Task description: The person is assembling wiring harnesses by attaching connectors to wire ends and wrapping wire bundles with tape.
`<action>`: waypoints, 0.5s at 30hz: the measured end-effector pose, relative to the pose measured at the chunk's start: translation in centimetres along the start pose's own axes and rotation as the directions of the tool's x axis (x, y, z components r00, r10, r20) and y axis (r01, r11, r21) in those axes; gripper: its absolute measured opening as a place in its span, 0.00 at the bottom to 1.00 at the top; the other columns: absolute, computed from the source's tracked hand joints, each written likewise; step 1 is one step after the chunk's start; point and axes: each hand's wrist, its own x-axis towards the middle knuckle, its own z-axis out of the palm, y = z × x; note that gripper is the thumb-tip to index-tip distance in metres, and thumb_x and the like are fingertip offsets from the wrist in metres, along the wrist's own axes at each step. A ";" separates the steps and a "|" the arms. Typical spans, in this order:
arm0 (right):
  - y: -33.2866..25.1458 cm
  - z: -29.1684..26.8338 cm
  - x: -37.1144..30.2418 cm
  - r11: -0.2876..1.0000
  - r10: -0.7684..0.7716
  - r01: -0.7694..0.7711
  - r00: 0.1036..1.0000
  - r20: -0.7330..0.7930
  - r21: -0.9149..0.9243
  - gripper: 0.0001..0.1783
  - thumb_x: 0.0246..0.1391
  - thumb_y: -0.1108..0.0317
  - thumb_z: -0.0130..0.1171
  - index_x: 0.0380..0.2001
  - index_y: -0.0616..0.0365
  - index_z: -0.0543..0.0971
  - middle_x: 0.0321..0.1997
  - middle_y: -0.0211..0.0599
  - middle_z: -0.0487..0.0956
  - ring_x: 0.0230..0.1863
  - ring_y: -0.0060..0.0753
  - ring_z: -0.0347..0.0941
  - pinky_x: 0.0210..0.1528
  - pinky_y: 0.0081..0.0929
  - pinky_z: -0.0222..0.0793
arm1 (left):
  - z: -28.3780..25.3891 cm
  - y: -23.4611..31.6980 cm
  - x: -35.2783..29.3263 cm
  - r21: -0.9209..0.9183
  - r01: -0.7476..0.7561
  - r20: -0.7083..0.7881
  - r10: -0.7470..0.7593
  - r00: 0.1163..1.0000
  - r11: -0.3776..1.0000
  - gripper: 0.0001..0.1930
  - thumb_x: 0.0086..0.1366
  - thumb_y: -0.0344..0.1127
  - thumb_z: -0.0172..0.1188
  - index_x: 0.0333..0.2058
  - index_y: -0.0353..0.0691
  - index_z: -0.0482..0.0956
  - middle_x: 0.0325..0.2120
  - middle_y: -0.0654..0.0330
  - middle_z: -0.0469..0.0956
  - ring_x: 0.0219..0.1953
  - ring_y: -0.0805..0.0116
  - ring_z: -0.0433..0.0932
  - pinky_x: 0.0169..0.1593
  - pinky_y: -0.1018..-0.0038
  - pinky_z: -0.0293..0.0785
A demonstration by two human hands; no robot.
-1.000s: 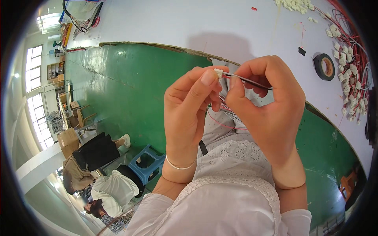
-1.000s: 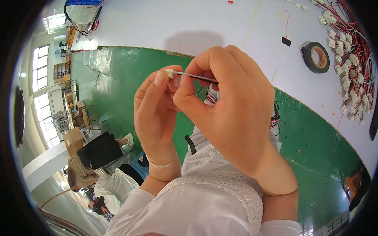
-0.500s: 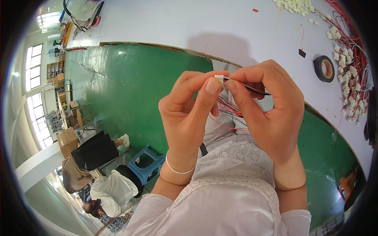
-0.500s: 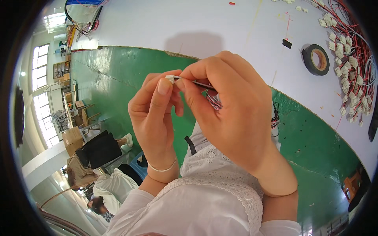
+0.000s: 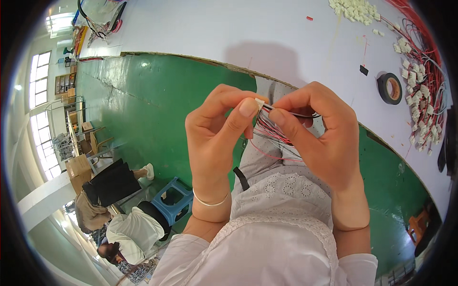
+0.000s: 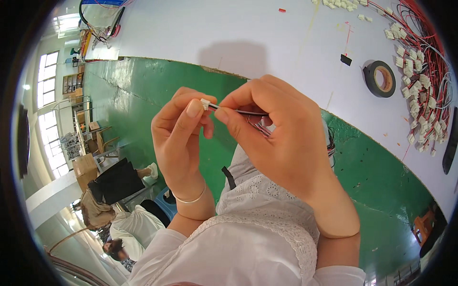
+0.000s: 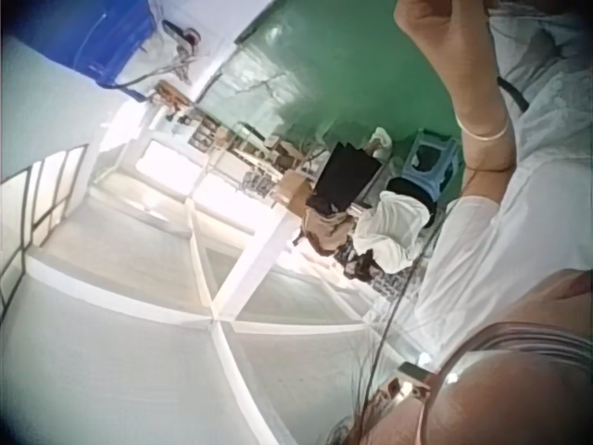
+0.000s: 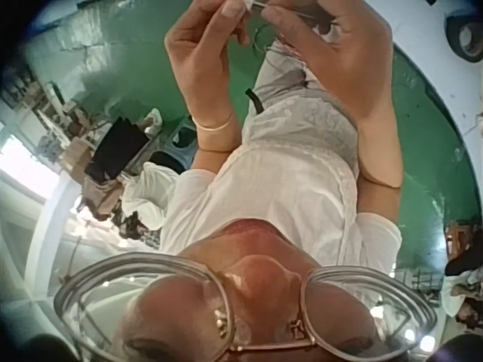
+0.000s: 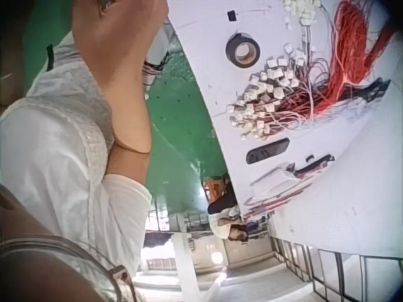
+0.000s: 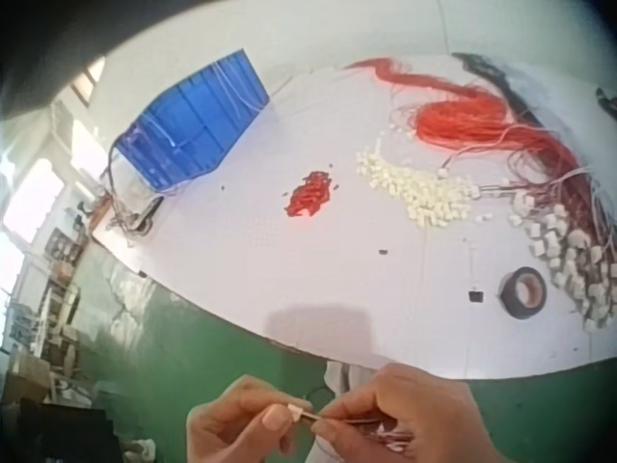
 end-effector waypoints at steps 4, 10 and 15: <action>0.3 -0.4 0.1 1.000 0.003 -0.003 1.000 0.017 0.010 0.05 0.54 0.73 0.66 0.31 0.62 0.79 0.29 0.26 0.77 0.29 0.15 0.68 0.33 0.15 0.64 | 0.3 0.0 0.5 -0.086 0.029 0.005 -0.029 1.000 0.996 0.06 0.64 0.29 0.63 0.36 0.31 0.83 0.32 0.61 0.79 0.25 0.79 0.71 0.28 0.82 0.66; 0.3 0.8 0.5 0.867 0.196 -0.197 0.979 0.050 0.457 0.04 0.60 0.73 0.61 0.36 0.64 0.79 0.34 0.30 0.81 0.36 0.17 0.75 0.40 0.17 0.70 | 1.7 -1.5 0.8 -0.194 0.079 -0.031 -0.087 0.996 0.978 0.08 0.65 0.28 0.62 0.40 0.32 0.83 0.36 0.59 0.79 0.31 0.77 0.74 0.31 0.82 0.71; 0.3 1.1 0.6 0.810 0.348 -0.355 0.932 0.104 0.466 0.08 0.63 0.72 0.58 0.41 0.66 0.79 0.37 0.34 0.82 0.38 0.21 0.76 0.42 0.20 0.72 | 1.3 -3.0 0.9 -0.335 0.015 0.064 0.007 0.998 0.942 0.10 0.67 0.27 0.58 0.45 0.32 0.82 0.48 0.53 0.75 0.41 0.69 0.79 0.42 0.76 0.79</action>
